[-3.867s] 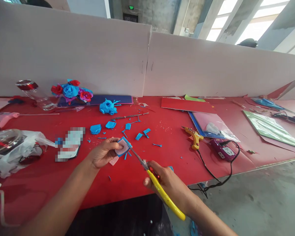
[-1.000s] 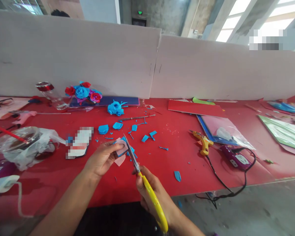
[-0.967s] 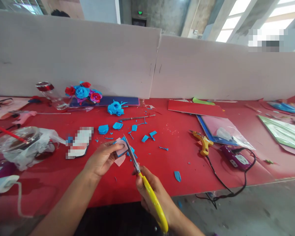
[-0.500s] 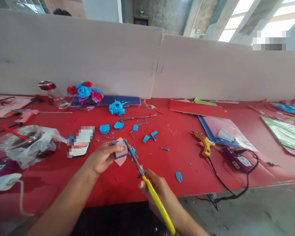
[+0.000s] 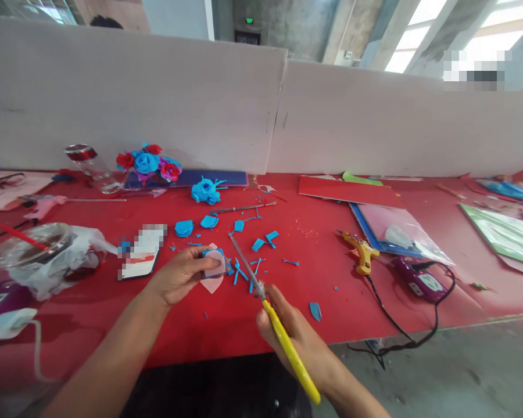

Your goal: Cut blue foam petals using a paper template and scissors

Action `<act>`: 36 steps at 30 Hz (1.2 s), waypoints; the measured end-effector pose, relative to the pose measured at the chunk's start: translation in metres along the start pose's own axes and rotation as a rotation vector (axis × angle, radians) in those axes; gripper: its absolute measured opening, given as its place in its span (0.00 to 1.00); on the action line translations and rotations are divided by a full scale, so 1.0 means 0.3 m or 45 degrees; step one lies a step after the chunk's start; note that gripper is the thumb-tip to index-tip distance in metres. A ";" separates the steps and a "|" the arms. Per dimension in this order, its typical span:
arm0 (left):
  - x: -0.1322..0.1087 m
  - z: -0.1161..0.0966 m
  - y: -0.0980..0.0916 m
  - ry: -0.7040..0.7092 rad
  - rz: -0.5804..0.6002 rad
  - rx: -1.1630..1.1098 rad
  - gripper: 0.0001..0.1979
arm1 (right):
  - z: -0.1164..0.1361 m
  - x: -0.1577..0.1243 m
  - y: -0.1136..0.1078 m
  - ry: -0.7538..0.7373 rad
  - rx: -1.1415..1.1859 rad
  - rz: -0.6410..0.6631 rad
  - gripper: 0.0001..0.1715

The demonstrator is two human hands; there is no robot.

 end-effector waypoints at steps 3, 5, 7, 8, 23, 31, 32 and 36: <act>-0.017 -0.002 0.009 0.027 0.059 0.026 0.08 | 0.019 0.002 -0.019 -0.068 -0.250 0.018 0.27; -0.027 -0.004 0.015 0.026 0.079 0.050 0.07 | 0.023 0.001 -0.006 -0.076 -0.252 0.103 0.28; -0.033 -0.007 0.020 0.022 0.081 0.075 0.07 | 0.027 0.000 0.010 -0.075 -0.199 0.161 0.28; -0.035 -0.009 0.021 0.018 0.080 0.081 0.07 | 0.031 0.000 0.014 -0.076 -0.180 0.162 0.29; -0.026 -0.006 0.012 -0.024 0.037 0.066 0.06 | 0.060 -0.009 -0.016 -0.156 -0.457 0.020 0.16; -0.026 -0.002 0.013 -0.034 0.075 0.149 0.06 | 0.051 0.005 -0.007 -0.155 -0.323 -0.002 0.19; -0.026 0.000 0.013 -0.038 0.088 0.161 0.06 | 0.051 0.005 -0.004 -0.156 -0.332 0.017 0.20; -0.029 0.001 0.015 -0.038 0.118 0.174 0.05 | 0.052 0.003 -0.006 -0.150 -0.339 0.034 0.24</act>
Point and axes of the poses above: each hand's wrist, its own x-axis towards the middle knuckle, its own y-axis out of the palm, z = x × y, the point moved 5 cm from there along x, towards the middle knuckle, and after that the axes turned 8 degrees about -x, right-handed, at the moved point
